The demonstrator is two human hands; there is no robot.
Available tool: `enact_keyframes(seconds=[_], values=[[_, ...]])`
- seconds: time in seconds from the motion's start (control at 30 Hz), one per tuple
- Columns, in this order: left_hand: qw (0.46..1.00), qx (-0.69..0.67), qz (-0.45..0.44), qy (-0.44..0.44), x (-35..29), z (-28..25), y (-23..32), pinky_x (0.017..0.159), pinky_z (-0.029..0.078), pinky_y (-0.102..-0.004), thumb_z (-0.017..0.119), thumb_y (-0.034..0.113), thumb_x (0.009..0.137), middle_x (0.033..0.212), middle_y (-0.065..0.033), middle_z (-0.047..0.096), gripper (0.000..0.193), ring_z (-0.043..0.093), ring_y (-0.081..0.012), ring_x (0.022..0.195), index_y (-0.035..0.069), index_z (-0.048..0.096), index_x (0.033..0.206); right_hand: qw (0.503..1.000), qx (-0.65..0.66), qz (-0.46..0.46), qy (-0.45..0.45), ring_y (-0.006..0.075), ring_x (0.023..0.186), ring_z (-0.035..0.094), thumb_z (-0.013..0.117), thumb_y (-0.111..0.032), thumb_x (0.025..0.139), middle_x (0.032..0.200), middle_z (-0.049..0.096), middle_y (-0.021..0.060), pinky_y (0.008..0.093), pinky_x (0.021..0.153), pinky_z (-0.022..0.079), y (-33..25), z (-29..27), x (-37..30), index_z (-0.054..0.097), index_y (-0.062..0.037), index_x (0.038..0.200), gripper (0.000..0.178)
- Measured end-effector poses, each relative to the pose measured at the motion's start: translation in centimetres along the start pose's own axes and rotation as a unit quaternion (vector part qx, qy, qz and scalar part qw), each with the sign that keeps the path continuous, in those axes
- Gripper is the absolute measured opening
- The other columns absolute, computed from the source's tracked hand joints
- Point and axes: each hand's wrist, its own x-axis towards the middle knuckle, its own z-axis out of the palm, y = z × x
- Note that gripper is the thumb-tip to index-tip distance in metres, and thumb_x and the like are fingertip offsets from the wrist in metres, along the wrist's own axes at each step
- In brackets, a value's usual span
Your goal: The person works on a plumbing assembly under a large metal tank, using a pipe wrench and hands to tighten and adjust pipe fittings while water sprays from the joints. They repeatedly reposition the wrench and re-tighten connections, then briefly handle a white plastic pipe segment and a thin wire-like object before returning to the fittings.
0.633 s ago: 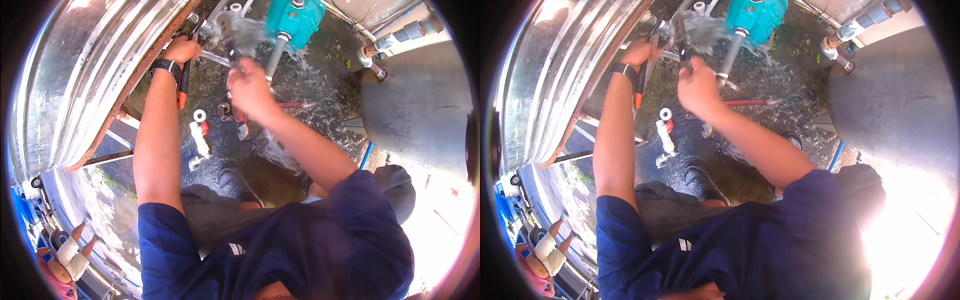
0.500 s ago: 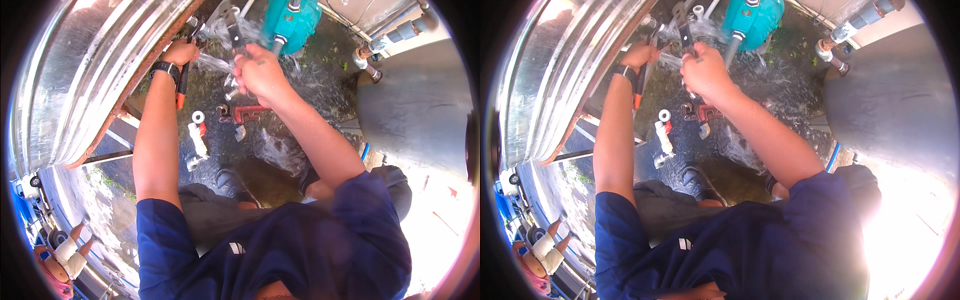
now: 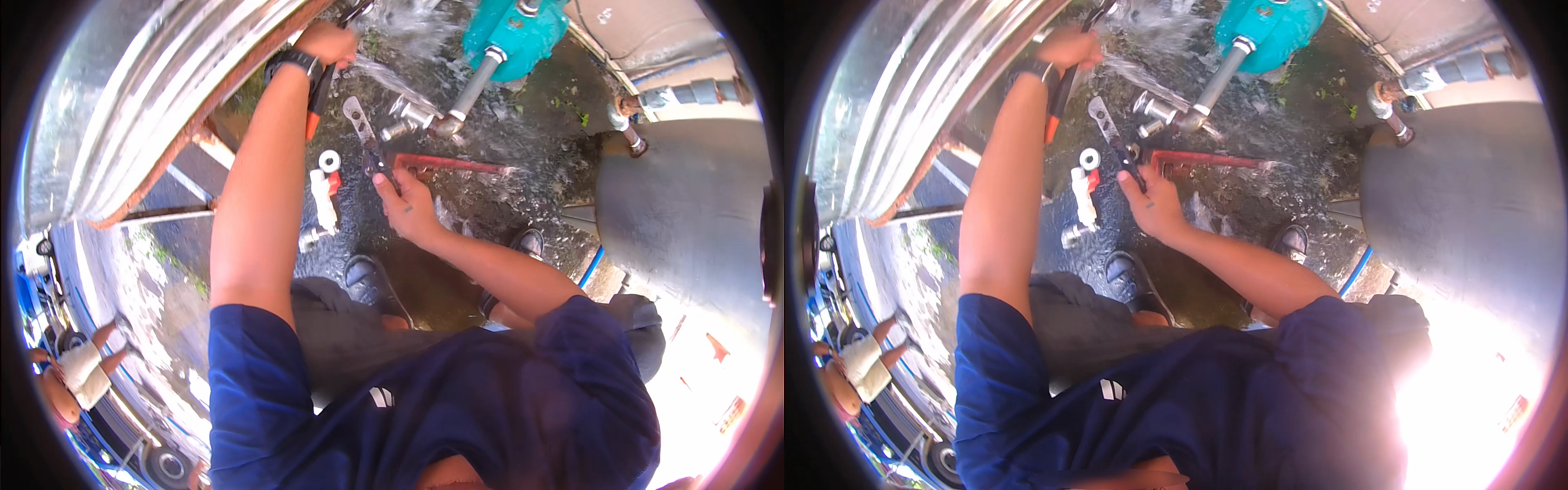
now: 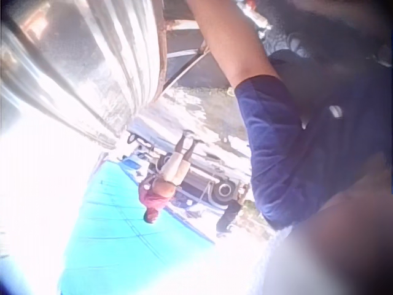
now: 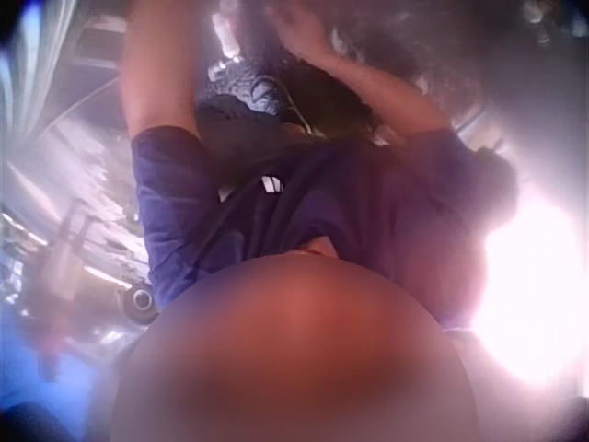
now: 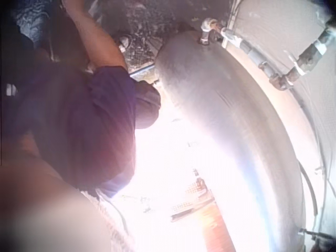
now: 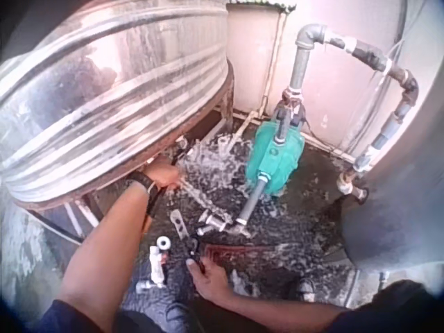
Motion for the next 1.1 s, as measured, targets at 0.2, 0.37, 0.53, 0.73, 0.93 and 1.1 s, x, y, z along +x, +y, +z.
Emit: enact_keyframes(seconds=[0.2,0.37,0.53,0.73,0.93,1.1], values=[[0.937,0.273,0.076,0.204,-2.0,1.0,-0.1,0.076,0.057,-0.0504,0.062,0.029,0.085,0.092,-0.0292,0.071,0.036,0.072,-0.0394,0.082,-0.004,0.073,0.095,0.996,-0.09,-0.024,-0.015,0.0265,0.059,0.061,0.066,-0.042,0.097,0.068,0.063,0.0139,0.0402,0.06,0.048,5.8,-1.3,0.0,0.064,-0.0012,0.101,0.041],[0.871,0.351,-0.059,0.339,-9.3,3.2,4.1,0.074,0.058,-0.0469,0.061,0.018,0.083,0.094,-0.0219,0.072,0.03,0.072,-0.0416,0.084,0.0,0.072,0.105,0.986,-0.165,-0.014,-0.035,0.0323,0.063,0.065,0.068,-0.043,0.095,0.069,0.064,0.0157,0.0425,0.061,0.049,7.7,-1.1,0.5,0.063,-0.0003,0.098,0.043],[0.866,0.184,0.2,0.42,-20.8,3.2,3.6,0.083,0.055,-0.0393,0.069,0.014,0.085,0.107,-0.0194,0.069,0.034,0.067,-0.0323,0.101,0.0,0.067,0.116,0.981,-0.182,-0.04,-0.054,0.0359,0.065,0.066,0.068,-0.043,0.094,0.07,0.065,0.0176,0.0449,0.063,0.05,7.8,-1.0,1.4,0.062,-0.0006,0.097,0.043],[0.892,0.072,0.343,0.284,-27.0,4.3,-5.5,0.066,0.057,-0.0358,0.079,0.01,0.081,0.086,-0.0063,0.067,0.018,0.068,-0.0258,0.074,0.009,0.072,0.097,0.953,-0.286,-0.036,-0.092,0.0423,0.073,0.068,0.068,-0.039,0.093,0.074,0.068,0.0205,0.0503,0.067,0.052,7.5,-2.1,2.0,0.062,-0.0012,0.101,0.039],[0.972,-0.048,0.171,0.156,-23.6,16.1,-13.9,0.061,0.055,-0.0349,0.075,0.025,0.089,0.078,-0.0116,0.068,0.025,0.069,-0.0271,0.068,0.001,0.07,0.091,0.921,-0.346,0.027,-0.18,0.0431,0.079,0.07,0.069,-0.037,0.092,0.08,0.07,0.0222,0.0506,0.073,0.055,7.0,-2.1,1.6,0.062,0.0004,0.106,0.041],[0.912,-0.354,-0.193,-0.073,-17.8,23.4,-15.0,0.057,0.057,-0.0313,0.07,0.044,0.094,0.082,-0.0093,0.07,0.047,0.07,-0.0195,0.068,-0.003,0.068,0.098,0.828,-0.48,0.022,-0.289,0.0423,0.079,0.071,0.069,-0.036,0.091,0.088,0.071,0.0227,0.0495,0.076,0.057,4.7,-0.9,2.8,0.063,0.0049,0.109,0.045]])
